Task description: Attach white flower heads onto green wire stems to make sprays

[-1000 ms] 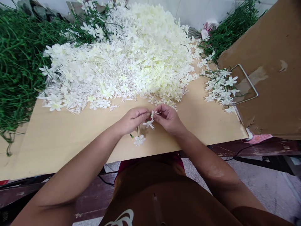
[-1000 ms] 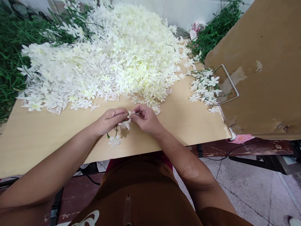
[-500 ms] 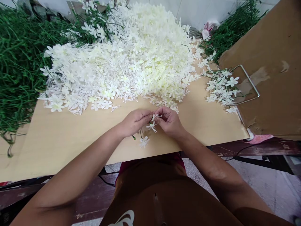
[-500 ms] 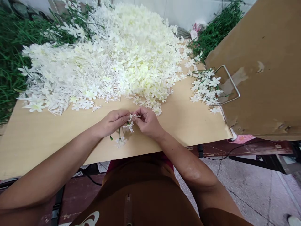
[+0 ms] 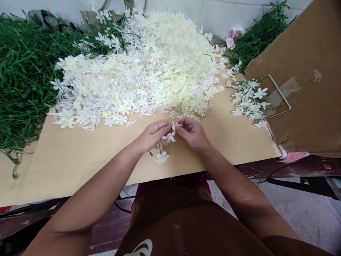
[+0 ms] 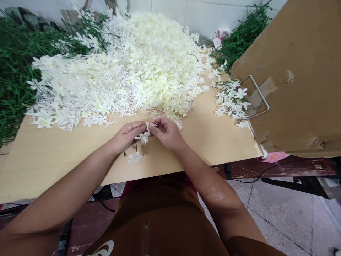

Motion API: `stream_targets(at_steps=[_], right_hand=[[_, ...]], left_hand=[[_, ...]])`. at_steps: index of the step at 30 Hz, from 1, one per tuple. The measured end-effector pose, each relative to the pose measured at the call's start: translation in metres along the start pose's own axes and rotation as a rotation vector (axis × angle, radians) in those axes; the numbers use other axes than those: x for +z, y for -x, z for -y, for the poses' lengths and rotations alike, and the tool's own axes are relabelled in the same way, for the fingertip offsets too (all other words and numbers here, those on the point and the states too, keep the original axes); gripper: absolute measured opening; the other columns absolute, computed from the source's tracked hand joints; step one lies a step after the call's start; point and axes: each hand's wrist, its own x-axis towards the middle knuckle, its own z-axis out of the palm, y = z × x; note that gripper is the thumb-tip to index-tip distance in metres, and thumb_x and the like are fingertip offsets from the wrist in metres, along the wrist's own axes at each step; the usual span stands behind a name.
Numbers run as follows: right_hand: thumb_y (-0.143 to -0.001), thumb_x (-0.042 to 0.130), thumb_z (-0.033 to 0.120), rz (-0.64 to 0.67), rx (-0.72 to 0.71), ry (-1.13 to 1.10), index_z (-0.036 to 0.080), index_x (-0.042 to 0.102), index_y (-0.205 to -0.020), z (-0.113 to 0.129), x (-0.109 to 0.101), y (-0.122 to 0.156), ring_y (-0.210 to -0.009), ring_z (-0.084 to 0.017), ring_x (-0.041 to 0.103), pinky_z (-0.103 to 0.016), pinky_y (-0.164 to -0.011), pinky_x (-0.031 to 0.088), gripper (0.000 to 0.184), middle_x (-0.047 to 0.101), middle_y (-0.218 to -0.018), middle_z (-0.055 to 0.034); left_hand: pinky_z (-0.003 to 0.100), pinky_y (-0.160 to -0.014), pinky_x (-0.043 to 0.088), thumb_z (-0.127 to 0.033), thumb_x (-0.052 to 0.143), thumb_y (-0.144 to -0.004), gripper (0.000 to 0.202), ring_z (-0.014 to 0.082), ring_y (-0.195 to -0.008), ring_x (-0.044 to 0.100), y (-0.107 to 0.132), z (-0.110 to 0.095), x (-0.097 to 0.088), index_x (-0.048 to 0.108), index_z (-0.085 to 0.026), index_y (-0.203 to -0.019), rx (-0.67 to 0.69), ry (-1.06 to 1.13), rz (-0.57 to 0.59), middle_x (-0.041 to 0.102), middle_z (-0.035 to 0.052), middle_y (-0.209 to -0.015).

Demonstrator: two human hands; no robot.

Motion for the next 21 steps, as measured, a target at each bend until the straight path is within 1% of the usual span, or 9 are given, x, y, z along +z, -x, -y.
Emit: stream_targets(at_steps=[3, 6, 11, 16, 21], right_hand=[[-0.062, 0.086, 0.045, 0.014, 0.016, -0.055, 0.021, 0.063, -0.079, 0.0004, -0.002, -0.0005, -0.063, -0.01, 0.064, -0.027, -0.067, 0.059, 0.038, 0.067, -0.07, 0.0031], [-0.061, 0.087, 0.042, 0.004, 0.021, -0.081, 0.02, 0.063, -0.077, 0.0004, -0.0038, -0.0014, -0.065, -0.01, 0.065, -0.026, -0.067, 0.06, 0.036, 0.067, -0.07, 0.0033], [-0.06, 0.088, 0.039, 0.005, 0.049, -0.085, 0.02, 0.064, -0.076, 0.0029, -0.0035, -0.002, -0.063, -0.009, 0.064, -0.026, -0.066, 0.059, 0.035, 0.067, -0.069, 0.0037], [-0.055, 0.089, 0.035, 0.0, 0.111, -0.134, 0.018, 0.06, -0.07, 0.0013, 0.0007, -0.0028, -0.059, -0.008, 0.061, -0.022, -0.06, 0.054, 0.037, 0.062, -0.064, 0.0059], [-0.059, 0.084, 0.026, 0.016, 0.166, -0.15, 0.019, 0.056, -0.069, -0.0024, -0.0007, -0.0057, -0.058, -0.007, 0.059, -0.019, -0.057, 0.048, 0.031, 0.06, -0.061, 0.0068]], left_hand=[[0.023, -0.06, 0.036, -0.048, 0.055, -0.085, 0.035, 0.0099, -0.061, 0.042, -0.0015, 0.003, 0.0006, 0.051, -0.017, -0.07, 0.033, 0.026, -0.022, 0.047, -0.0026, -0.066], [0.024, -0.061, 0.037, -0.048, 0.053, -0.086, 0.036, 0.0106, -0.062, 0.043, -0.0022, 0.0049, 0.0012, 0.051, -0.017, -0.07, 0.028, 0.006, -0.04, 0.048, -0.0021, -0.066], [0.024, -0.062, 0.038, -0.041, 0.051, -0.085, 0.028, 0.0115, -0.064, 0.047, -0.002, 0.0027, 0.0014, 0.052, -0.017, -0.071, 0.013, -0.069, -0.045, 0.05, -0.0019, -0.066], [0.025, -0.063, 0.04, -0.036, 0.048, -0.086, 0.025, 0.0121, -0.066, 0.05, -0.0015, 0.002, 0.0008, 0.054, -0.016, -0.072, 0.034, -0.122, -0.027, 0.054, -0.0007, -0.07], [0.025, -0.065, 0.041, -0.033, 0.046, -0.087, 0.024, 0.012, -0.066, 0.049, -0.0009, 0.0002, 0.0014, 0.055, -0.016, -0.073, 0.076, -0.159, -0.005, 0.052, -0.0013, -0.067]])
